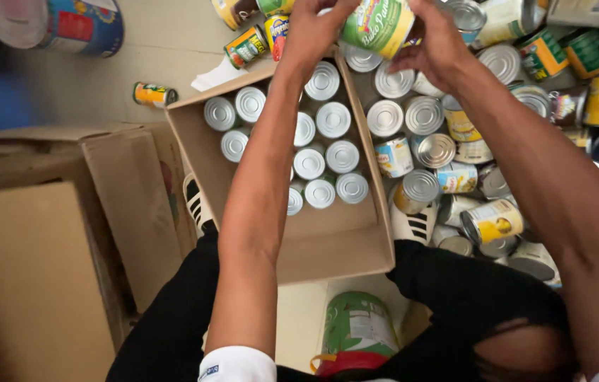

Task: The person organizes cans by hand, picking them up from a pile on the floor and placing them neatly into a cardboard box.

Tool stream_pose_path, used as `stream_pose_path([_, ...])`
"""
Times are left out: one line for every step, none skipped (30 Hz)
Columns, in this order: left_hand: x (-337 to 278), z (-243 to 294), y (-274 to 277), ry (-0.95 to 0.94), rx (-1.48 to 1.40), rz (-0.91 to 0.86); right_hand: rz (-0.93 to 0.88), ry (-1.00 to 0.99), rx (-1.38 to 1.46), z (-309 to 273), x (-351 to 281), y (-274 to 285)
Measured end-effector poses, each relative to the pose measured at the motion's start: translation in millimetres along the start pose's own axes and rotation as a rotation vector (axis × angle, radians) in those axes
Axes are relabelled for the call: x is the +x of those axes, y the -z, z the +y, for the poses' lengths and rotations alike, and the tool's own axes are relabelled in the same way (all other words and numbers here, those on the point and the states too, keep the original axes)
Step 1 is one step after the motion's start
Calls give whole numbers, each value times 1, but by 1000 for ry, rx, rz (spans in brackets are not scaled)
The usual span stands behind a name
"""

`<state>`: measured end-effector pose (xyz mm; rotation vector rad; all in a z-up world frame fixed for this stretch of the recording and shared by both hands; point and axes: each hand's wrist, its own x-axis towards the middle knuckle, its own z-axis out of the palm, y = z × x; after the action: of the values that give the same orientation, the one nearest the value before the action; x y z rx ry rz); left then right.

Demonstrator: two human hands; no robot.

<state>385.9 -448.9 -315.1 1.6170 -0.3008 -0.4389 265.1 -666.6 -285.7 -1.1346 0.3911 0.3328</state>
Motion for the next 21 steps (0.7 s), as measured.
stream_pose_path([-14,27,3,-10,-1,1,-2,8,-5,-8,-14,-12])
stream_pose_path([-29,54,6,93,-56,-47,-34,-29,3,-15,-29,-24])
stream_pose_path([-44,81,10,194,-109,-96,-69,-65,11,-23,-42,-38])
stream_pose_path([-57,101,13,182,-107,-93,-74,-55,5,-26,-54,-47])
stream_pose_path([-70,121,15,208,-80,-116,-81,-87,10,-29,-66,-55])
stream_pose_path([-84,141,17,234,-53,-140,-89,-119,14,-32,-78,-63])
stream_pose_path([-99,157,20,225,-54,-138,-90,-112,7,-25,-85,-66])
stream_pose_path([-113,172,22,269,28,-153,-96,-163,12,-19,-91,-69])
stream_pose_path([-128,187,24,315,111,-172,-97,-215,20,-12,-98,-72])
stream_pose_path([-142,192,25,308,110,-173,-95,-210,17,-13,-112,-81])
stream_pose_path([-155,197,29,331,180,-198,-94,-277,1,-14,-123,-92])
stream_pose_path([-168,201,32,354,250,-223,-93,-344,-14,-15,-134,-103])
stream_pose_path([-181,209,35,350,248,-214,-100,-343,-22,-18,-141,-114])
stream_pose_path([-195,216,37,358,298,-169,-94,-388,-38,-21,-148,-124])
stream_pose_path([-214,219,39,386,349,-135,-84,-448,-39,-15,-159,-136])
stream_pose_path([-231,212,46,402,349,-135,-87,-462,-32,-7,-170,-148])
stream_pose_path([-244,205,51,316,286,-140,-81,-466,-36,-1,-179,-157])
stream_pose_path([-256,199,55,230,222,-145,-74,-471,-41,4,-188,-165])
stream_pose_path([-269,201,56,222,223,-150,-70,-462,-41,7,-189,-170])
stream_pose_path([-282,203,57,194,233,-128,-60,-438,-45,11,-191,-175])
stream_pose_path([-300,202,58,177,238,-104,-51,-426,-49,19,-196,-180])
